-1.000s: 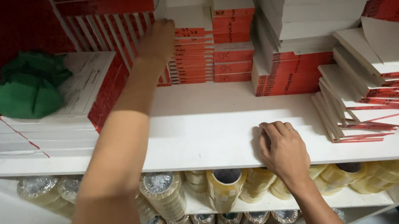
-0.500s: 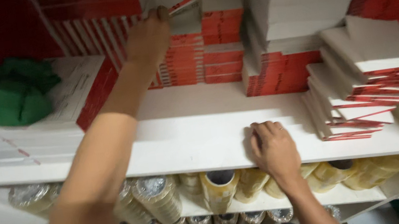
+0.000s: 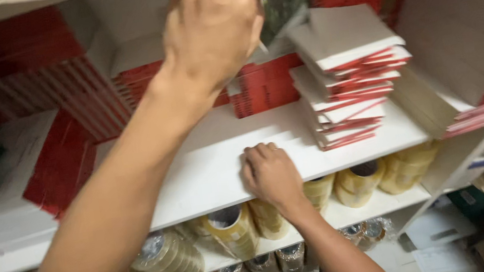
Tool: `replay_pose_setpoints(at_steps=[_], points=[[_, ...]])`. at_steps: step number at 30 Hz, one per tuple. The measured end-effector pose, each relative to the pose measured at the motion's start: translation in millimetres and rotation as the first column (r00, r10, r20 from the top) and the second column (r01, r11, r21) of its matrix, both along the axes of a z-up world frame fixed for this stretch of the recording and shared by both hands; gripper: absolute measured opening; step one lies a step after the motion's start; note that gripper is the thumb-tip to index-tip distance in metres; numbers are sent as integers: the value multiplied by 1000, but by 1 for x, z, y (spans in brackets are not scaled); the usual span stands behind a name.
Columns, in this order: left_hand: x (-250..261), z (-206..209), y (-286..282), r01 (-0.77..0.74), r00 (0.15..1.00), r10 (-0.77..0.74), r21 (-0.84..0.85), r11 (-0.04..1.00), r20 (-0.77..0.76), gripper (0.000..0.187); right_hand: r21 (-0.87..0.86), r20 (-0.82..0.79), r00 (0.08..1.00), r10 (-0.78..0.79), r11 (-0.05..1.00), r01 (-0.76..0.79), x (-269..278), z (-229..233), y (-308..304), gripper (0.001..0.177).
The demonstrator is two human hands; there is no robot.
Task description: The person takes red and white notepads from a shelf, flips through the pages of several pads, and stacks them together on the same shelf.
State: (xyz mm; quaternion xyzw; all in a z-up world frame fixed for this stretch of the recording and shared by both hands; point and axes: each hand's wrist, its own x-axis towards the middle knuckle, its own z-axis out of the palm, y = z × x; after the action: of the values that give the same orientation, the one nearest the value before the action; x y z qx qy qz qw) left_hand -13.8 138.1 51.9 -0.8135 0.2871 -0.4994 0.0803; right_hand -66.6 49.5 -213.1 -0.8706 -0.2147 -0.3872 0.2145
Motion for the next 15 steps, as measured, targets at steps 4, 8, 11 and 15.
replay_pose_setpoints(at_steps=[4, 8, 11, 15], points=[[29, -22, -66, 54, 933, -91, 113, 992, 349, 9, 32, 42, 999, 26, 999, -28, 2, -2, -2, 7], [29, -70, -113, 99, 871, -187, 210, 973, 455, 12, 21, 47, 999, 7, 1000, -8, 10, -13, -4, 16], [30, -91, -124, 218, 889, -293, 235, 947, 353, 4, -26, -82, 996, -31, 999, 29, 13, -17, -6, 19], [26, -77, -126, 286, 939, -282, -4, 958, -197, 22, 11, -61, 998, -17, 1000, 18, 15, -18, -5, 20]])
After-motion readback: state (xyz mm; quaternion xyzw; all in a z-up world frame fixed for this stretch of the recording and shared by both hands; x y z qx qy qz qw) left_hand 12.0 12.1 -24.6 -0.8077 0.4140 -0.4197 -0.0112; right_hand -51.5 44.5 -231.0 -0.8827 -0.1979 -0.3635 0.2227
